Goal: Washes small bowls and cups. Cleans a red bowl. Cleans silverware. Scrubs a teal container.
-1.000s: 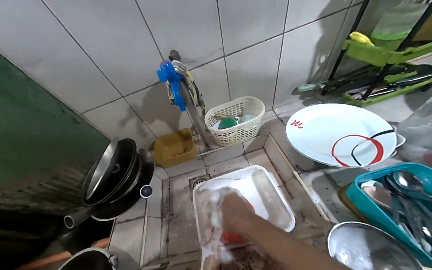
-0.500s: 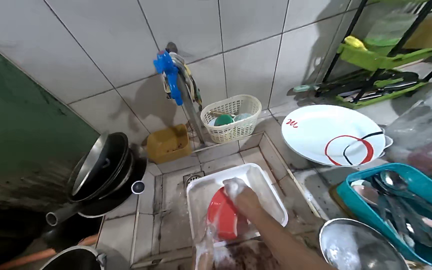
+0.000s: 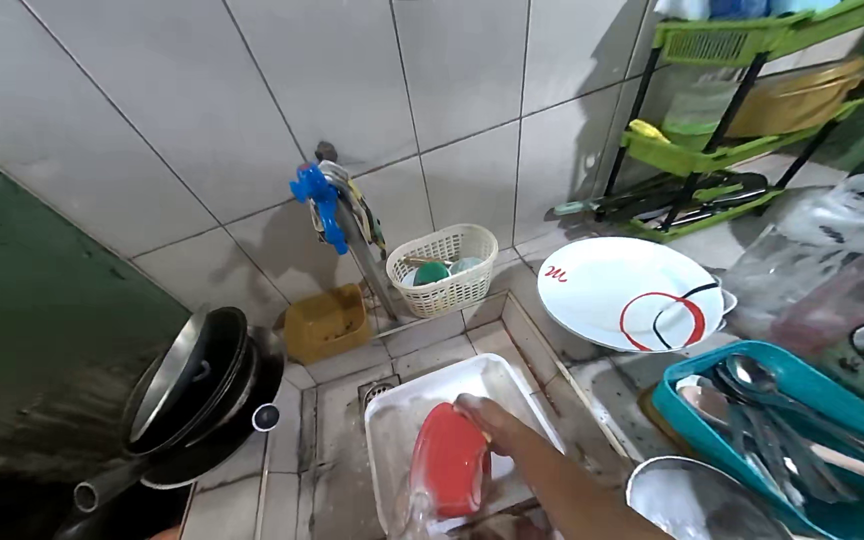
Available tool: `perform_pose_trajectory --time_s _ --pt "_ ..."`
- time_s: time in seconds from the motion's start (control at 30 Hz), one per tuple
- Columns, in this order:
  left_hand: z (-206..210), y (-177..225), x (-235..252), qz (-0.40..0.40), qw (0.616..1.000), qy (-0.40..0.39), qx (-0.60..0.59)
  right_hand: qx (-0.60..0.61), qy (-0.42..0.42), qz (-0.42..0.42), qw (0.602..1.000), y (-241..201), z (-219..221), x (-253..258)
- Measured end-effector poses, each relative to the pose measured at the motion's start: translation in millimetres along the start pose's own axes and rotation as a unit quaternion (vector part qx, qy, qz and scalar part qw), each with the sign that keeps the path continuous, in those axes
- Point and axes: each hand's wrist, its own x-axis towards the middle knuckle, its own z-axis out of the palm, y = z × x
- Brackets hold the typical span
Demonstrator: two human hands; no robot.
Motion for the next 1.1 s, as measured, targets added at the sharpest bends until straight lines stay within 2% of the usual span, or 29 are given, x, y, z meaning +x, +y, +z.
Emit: perform_pose_trajectory --time_s 0.03,0.07,0.1,0.13,0.17,0.23,0.3,0.33,0.37,0.4,0.43,0.5,0.53,0.57,0.6,0.63,0.67,0.7,0.73,0.77,0.8,0.83,0.9,0.93,1.0,1.03,1.1 --pt "7.5 17.3 -5.5 -0.011 1.0 0.001 -0.012 -0.041 -0.002 -0.033 0.999 -3.8 0.4 -3.4" --pt "12.3 25.5 -10.4 -0.02 0.999 0.009 -0.029 -0.133 -0.005 -0.1 0.986 -6.9 -0.1 -6.6" --pt "15.4 41.4 -15.3 -0.05 0.998 -0.001 -0.05 -0.261 -0.005 -0.189 0.947 -12.8 -0.5 -11.1" --pt "17.4 49.1 -17.2 -0.061 0.996 -0.007 -0.066 -0.382 0.008 -0.268 0.885 -22.8 1.5 -17.6" --pt "18.9 51.5 -16.9 -0.056 0.995 -0.013 -0.076 -0.451 0.028 -0.307 0.838 -34.1 7.2 -26.9" --pt "21.9 58.1 -14.0 -0.055 0.996 -0.026 -0.07 -0.506 0.025 -0.243 0.827 -54.1 30.4 -57.6" --pt "20.7 63.7 -13.1 -0.09 0.996 -0.025 0.013 -0.557 -0.032 -0.222 0.8 -43.7 60.2 -84.2" --pt "15.1 63.3 -15.1 -0.123 0.989 -0.029 0.075 -0.565 -0.041 -0.252 0.785 -26.6 72.8 -95.1" --pt "6.7 57.6 -17.9 -0.13 0.984 -0.039 0.114 -0.557 -0.008 -0.329 0.763 -2.0 82.0 -97.9" --pt "2.7 55.1 -20.8 -0.122 0.986 -0.047 0.107 -0.55 0.036 -0.399 0.733 17.5 87.7 -95.4" --pt "3.3 55.5 -23.0 -0.094 0.993 -0.033 0.071 -0.552 0.043 -0.41 0.725 22.7 88.9 -95.2" --pt "9.9 64.7 -22.6 -0.092 0.995 -0.017 0.047 -0.564 -0.023 -0.268 0.781 -6.3 80.7 -99.1" --pt "13.7 67.4 -20.9 -0.1 0.994 -0.013 0.045 -0.556 -0.027 -0.196 0.807 -24.9 74.2 -94.7" --pt "18.1 68.0 -18.2 -0.105 0.994 -0.004 0.033 -0.53 -0.011 -0.165 0.832 -37.6 64.2 -84.3" --pt "22.9 67.3 -15.4 -0.105 0.994 0.011 0.021 -0.494 0.019 -0.191 0.848 -40.0 51.4 -67.0" --pt "24.0 65.4 -14.1 -0.099 0.995 0.012 0.006 -0.44 0.037 -0.232 0.867 -34.6 37.7 -45.2" --pt "24.0 62.4 -12.8 -0.089 0.996 0.015 -0.004 -0.354 0.04 -0.239 0.903 -26.4 26.0 -25.4" --pt "23.7 59.0 -11.6 -0.074 0.997 0.019 -0.004 -0.222 0.033 -0.173 0.959 -20.0 18.1 -13.2" --pt "23.6 55.6 -10.5 -0.058 0.998 0.024 -0.006 -0.112 0.028 -0.085 0.99 -14.6 12.4 -6.9" --pt "24.3 53.0 -9.5 -0.051 0.998 0.033 -0.014 -0.023 0.029 -0.017 0.999 -7.2 9.4 -2.0" --pt "25.3 52.2 -8.7 -0.053 0.997 0.046 -0.027 0.032 0.042 0.009 0.999 0.3 10.4 0.2" --pt "26.1 53.6 -8.1 -0.062 0.995 0.064 -0.037 0.038 0.063 -0.007 0.997 5.6 14.6 -2.0" --pt "26.8 57.1 -6.0 -0.081 0.99 0.097 -0.068 -0.099 0.121 -0.14 0.978 16.3 29.2 -13.5" --pt "28.6 59.5 -3.9 -0.092 0.985 0.118 -0.09 -0.18 0.163 -0.225 0.944 22.5 40.1 -21.2" --pt "34.5 64.6 2.9 -0.108 0.972 0.151 -0.144 -0.258 0.233 -0.357 0.867 32.2 66.3 -36.4" --pt "35.9 65.7 4.8 -0.112 0.967 0.163 -0.162 -0.299 0.238 -0.405 0.831 34.4 77.9 -45.1" --pt "35.3 67.1 5.1 -0.121 0.956 0.177 -0.198 -0.394 0.153 -0.432 0.797 24.4 88.4 -66.1"
